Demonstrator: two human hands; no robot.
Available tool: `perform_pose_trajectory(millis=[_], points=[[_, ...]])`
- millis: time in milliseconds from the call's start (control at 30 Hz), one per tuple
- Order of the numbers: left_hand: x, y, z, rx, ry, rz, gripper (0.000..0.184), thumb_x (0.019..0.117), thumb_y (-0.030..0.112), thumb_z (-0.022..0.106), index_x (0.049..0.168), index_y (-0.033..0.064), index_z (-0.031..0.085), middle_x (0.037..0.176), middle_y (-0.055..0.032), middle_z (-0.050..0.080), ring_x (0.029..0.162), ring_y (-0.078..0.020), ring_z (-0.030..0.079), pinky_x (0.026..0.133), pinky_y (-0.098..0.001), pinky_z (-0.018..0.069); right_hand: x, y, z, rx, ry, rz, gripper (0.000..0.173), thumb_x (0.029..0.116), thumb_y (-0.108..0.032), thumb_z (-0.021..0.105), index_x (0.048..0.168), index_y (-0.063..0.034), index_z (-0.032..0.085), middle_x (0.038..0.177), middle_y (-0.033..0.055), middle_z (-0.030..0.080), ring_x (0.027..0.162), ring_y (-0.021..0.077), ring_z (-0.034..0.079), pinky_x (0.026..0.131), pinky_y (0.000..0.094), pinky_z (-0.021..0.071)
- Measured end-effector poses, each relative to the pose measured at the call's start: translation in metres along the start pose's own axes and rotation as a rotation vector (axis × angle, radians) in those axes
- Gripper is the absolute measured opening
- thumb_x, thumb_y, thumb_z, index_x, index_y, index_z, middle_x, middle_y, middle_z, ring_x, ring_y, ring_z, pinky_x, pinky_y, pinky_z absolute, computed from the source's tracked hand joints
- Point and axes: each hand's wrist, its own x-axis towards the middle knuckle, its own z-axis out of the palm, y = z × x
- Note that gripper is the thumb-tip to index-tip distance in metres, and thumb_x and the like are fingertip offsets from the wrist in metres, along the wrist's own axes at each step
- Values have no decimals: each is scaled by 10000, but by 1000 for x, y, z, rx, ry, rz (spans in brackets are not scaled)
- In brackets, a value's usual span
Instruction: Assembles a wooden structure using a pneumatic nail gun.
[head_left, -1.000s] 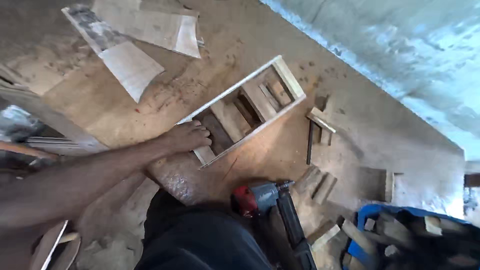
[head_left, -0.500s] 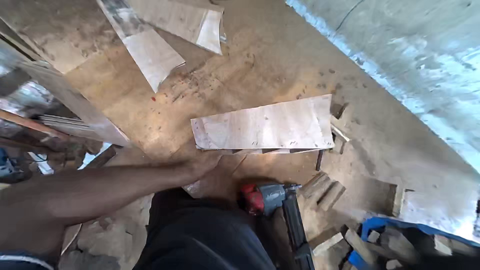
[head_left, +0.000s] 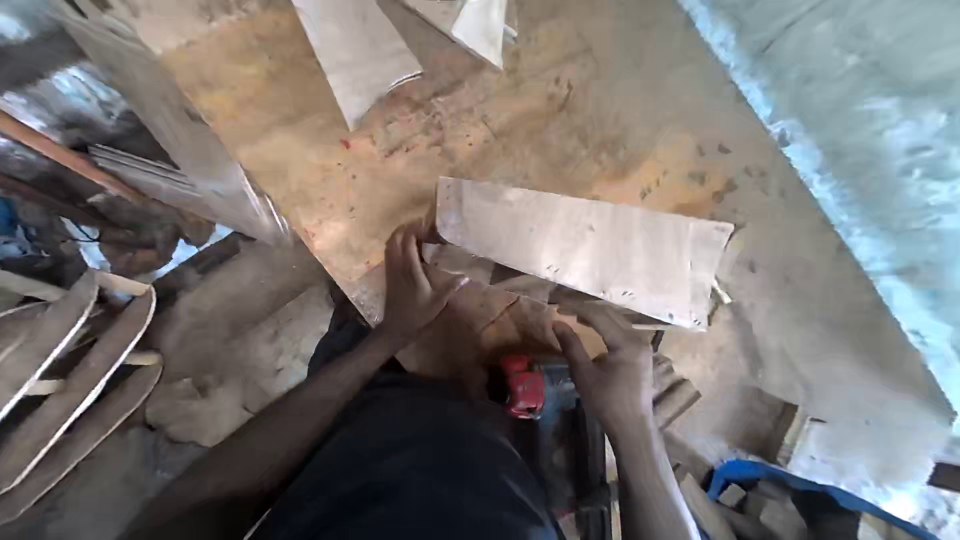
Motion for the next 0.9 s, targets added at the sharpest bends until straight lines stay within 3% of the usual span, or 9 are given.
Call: perform_pose_trajectory(millis=[67, 133, 233, 300, 400, 500, 633, 800, 900], points=[[9, -3, 19, -3, 22, 35, 1256, 703, 733, 792, 1594, 9, 281, 1635, -244, 293, 1510, -341, 327, 1226, -490, 342, 44, -10, 16, 3, -33, -119, 337, 959, -248, 710, 1255, -86, 702, 1301, 98, 671, 1235, 217, 632, 1029, 434, 559], [19, 3, 33, -29, 44, 35, 1318, 692, 762, 776, 1626, 28, 207, 1674, -216, 234, 1547, -323, 260, 1259, -496, 280, 81, -17, 35, -5, -72, -210, 522, 919, -303, 769, 1373, -87, 630, 1441, 108, 587, 1371, 232, 535, 1112, 425, 503], [26, 6, 44, -99, 87, 19, 1263, 710, 627, 833, 1622, 17, 206, 1668, -213, 252, 1528, -328, 298, 1222, -513, 331, 116, -19, 68, -53, -156, -297, 665, 932, -358, 735, 1506, -104, 515, 1585, 90, 462, 1513, 247, 360, 1249, 462, 332], [31, 3, 47, -141, 72, 4, 1225, 705, 535, 849, 1618, 18, 216, 1644, -230, 290, 1506, -352, 328, 1203, -541, 336, 118, -22, 83, -118, -204, -279, 659, 983, -350, 650, 1565, -126, 438, 1649, 54, 375, 1543, 236, 305, 1262, 482, 280], [40, -1, 47, -254, 39, -13, 1267, 643, 453, 889, 1631, 53, 205, 1650, -206, 289, 1503, -347, 326, 1216, -535, 325, 114, -23, 98, -162, -98, -255, 589, 1023, -448, 598, 1526, -153, 513, 1614, 24, 440, 1507, 198, 383, 1250, 462, 326], [49, -3, 50, -290, 37, -23, 1262, 596, 444, 897, 1622, 83, 258, 1621, -195, 346, 1480, -352, 357, 1221, -542, 309, 113, -23, 104, -194, -36, -252, 562, 1013, -418, 628, 1496, -140, 552, 1591, 31, 473, 1487, 190, 417, 1243, 443, 346], [57, -5, 50, -224, 15, -33, 1247, 576, 518, 870, 1619, 148, 295, 1575, -171, 414, 1412, -364, 417, 1153, -590, 354, 112, -22, 108, -235, 15, -244, 534, 1013, -414, 631, 1475, -151, 579, 1570, 24, 502, 1458, 183, 460, 1223, 446, 384], [62, -4, 40, -221, -50, -34, 1277, 542, 496, 879, 1625, 200, 269, 1535, -165, 444, 1384, -383, 426, 1101, -616, 383, 110, -24, 113, -259, 58, -227, 552, 988, -414, 672, 1469, -158, 587, 1556, 19, 519, 1438, 182, 487, 1203, 446, 408], [70, -18, 26, -271, -178, 43, 1325, 546, 539, 913, 1642, 194, 253, 1604, -179, 367, 1441, -392, 374, 1156, -605, 354, 108, -24, 114, -263, 67, -233, 568, 971, -405, 694, 1471, -160, 584, 1553, 19, 522, 1432, 183, 493, 1200, 447, 410]])
